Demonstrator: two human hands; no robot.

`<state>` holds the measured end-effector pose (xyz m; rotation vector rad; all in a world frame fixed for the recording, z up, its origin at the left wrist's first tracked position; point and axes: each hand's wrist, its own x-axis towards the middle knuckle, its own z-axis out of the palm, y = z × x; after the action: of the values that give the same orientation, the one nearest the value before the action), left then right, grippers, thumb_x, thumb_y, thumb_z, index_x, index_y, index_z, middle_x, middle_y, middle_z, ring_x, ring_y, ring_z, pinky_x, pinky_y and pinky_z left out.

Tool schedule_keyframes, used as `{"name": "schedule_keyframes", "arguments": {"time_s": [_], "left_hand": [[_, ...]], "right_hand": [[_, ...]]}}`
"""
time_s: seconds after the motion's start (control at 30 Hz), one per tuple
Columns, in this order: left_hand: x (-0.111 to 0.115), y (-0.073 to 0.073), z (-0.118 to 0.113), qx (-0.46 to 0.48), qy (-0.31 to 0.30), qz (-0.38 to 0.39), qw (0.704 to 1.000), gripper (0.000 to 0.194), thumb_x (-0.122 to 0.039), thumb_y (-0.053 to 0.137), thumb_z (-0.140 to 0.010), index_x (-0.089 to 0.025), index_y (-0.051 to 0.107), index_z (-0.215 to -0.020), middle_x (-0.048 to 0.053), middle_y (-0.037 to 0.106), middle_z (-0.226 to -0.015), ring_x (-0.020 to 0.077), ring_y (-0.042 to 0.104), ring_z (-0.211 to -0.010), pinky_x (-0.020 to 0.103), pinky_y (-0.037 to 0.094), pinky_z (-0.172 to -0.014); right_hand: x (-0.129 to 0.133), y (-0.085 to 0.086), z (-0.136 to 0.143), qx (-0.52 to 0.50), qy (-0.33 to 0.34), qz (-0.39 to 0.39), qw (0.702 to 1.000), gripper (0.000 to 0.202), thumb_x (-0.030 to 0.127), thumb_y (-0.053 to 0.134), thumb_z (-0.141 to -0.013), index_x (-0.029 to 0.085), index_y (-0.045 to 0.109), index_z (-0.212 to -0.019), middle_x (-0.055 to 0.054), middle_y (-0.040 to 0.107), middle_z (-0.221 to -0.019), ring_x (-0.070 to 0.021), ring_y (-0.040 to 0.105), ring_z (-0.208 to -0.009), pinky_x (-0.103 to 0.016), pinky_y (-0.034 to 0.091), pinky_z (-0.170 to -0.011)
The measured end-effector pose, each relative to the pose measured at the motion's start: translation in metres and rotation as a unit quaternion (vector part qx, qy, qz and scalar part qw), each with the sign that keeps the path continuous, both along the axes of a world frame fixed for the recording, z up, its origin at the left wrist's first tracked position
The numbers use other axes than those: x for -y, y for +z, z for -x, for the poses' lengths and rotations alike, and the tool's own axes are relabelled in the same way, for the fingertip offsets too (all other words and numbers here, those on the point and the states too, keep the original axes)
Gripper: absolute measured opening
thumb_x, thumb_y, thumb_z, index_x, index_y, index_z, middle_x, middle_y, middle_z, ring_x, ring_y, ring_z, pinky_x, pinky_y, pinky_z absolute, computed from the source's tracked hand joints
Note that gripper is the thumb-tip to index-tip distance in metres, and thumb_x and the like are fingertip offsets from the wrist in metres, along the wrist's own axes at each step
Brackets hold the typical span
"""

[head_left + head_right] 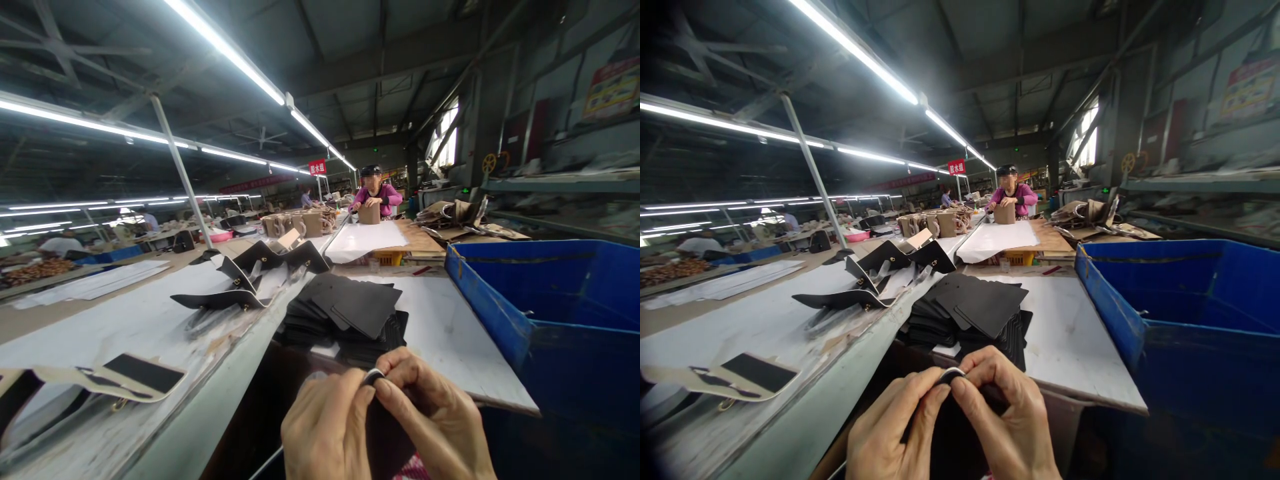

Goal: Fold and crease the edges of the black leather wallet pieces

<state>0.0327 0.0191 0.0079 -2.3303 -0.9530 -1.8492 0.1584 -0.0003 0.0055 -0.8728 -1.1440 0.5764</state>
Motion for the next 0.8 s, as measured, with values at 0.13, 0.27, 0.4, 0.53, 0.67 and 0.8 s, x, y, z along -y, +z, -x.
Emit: {"name": "schedule_keyframes", "arguments": {"time_s": [0.13,0.27,0.4,0.53,0.67,0.8], "left_hand": [[-0.015,0.017,0.023,-0.022,-0.058,0.067,0.996,0.012,-0.016,0.057,-0.094,-0.026,0.063,-0.090,-0.007,0.065,-0.072,0.0080,0.060,-0.062,0.017,0.043,-0.061],[-0.041,0.035,0.049,0.089,-0.256,0.146,0.951,0.017,-0.020,0.055,-0.097,-0.021,0.065,-0.084,-0.004,0.059,-0.074,0.0079,0.054,-0.069,0.018,0.041,-0.068],[-0.054,0.046,0.041,0.167,-0.467,0.136,0.858,0.033,-0.038,0.052,-0.098,-0.019,0.056,-0.071,-0.002,0.048,-0.057,0.0137,0.047,-0.070,0.028,0.041,-0.080],[-0.053,0.049,0.017,0.202,-0.545,0.121,0.805,0.043,-0.046,0.053,-0.096,-0.019,0.043,-0.064,-0.004,0.034,-0.044,0.0135,0.040,-0.061,0.027,0.042,-0.077],[-0.047,0.048,0.012,0.245,-0.578,0.108,0.771,0.049,-0.047,0.055,-0.094,-0.019,0.036,-0.058,-0.005,0.025,-0.037,0.0130,0.033,-0.052,0.024,0.044,-0.069],[-0.036,0.050,0.041,0.249,-0.549,0.133,0.787,0.037,-0.041,0.064,-0.090,-0.021,0.056,-0.060,-0.003,0.051,-0.045,0.0132,0.051,-0.062,0.026,0.049,-0.074]], "right_hand": [[0.003,0.014,-0.023,0.124,0.121,0.006,0.985,0.023,0.039,0.064,-0.092,0.022,0.070,-0.078,-0.004,0.068,-0.092,-0.0154,0.066,-0.082,-0.022,0.051,-0.072],[-0.008,0.030,-0.047,0.192,0.217,0.038,0.956,0.033,0.045,0.049,-0.100,0.025,0.075,-0.102,-0.010,0.065,-0.124,-0.0249,0.062,-0.114,-0.035,0.050,-0.097],[-0.038,0.031,-0.039,0.248,0.264,0.003,0.932,0.047,0.056,0.057,-0.094,0.023,0.065,-0.126,-0.011,0.053,-0.142,-0.0281,0.048,-0.131,-0.044,0.039,-0.111],[-0.056,0.030,-0.016,0.264,0.360,0.010,0.895,0.055,0.062,0.061,-0.089,0.019,0.066,-0.120,-0.007,0.064,-0.111,-0.0216,0.058,-0.104,-0.033,0.047,-0.095],[-0.060,0.033,0.002,0.219,0.430,0.041,0.875,0.046,0.060,0.071,-0.081,0.016,0.068,-0.096,-0.002,0.061,-0.092,-0.0150,0.054,-0.082,-0.026,0.047,-0.078],[-0.064,0.039,0.005,0.237,0.459,0.071,0.854,0.043,0.056,0.075,-0.078,0.014,0.065,-0.078,0.001,0.058,-0.074,-0.0121,0.051,-0.069,-0.024,0.042,-0.067]]}}
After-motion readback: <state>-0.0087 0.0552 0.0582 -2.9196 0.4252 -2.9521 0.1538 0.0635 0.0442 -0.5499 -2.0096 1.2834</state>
